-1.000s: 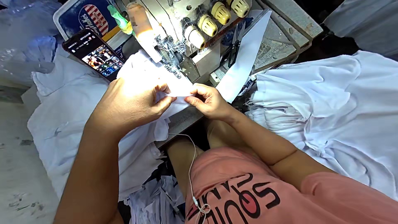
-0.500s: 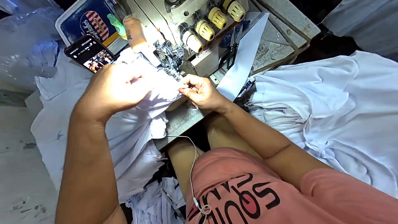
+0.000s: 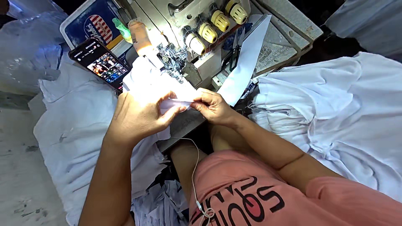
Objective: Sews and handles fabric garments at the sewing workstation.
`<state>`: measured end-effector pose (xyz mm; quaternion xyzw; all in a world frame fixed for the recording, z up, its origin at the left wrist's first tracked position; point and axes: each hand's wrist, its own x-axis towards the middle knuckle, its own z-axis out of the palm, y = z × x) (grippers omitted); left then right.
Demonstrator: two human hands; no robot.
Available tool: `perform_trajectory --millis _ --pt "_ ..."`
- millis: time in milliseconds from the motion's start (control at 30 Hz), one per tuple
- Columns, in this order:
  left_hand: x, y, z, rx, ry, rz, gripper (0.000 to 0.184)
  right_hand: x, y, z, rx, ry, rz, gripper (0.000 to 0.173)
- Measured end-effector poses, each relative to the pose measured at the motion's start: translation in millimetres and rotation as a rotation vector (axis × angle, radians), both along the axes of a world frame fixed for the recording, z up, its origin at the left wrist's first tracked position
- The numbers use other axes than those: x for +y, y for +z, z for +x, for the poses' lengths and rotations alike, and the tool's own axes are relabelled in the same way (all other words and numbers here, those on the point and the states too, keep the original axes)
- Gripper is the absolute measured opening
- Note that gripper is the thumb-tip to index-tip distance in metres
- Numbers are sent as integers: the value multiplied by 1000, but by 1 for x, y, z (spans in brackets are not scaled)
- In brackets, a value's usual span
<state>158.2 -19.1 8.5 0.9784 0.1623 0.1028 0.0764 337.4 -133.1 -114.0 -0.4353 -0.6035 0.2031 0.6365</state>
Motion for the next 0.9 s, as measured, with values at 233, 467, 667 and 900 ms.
perform_trajectory --millis 233,467,667,900 --pt "8 -10 3 12 78 -3 43 17 -4 1 81 4 28 11" --pt "17 -35 -1 -6 31 -98 49 26 -10 2 87 -10 39 13" --pt "4 -57 -4 -27 175 -48 45 16 -9 6 70 -90 58 15" --pt "-36 -85 1 -193 466 36 49 18 -20 56 24 -824 -155 33"
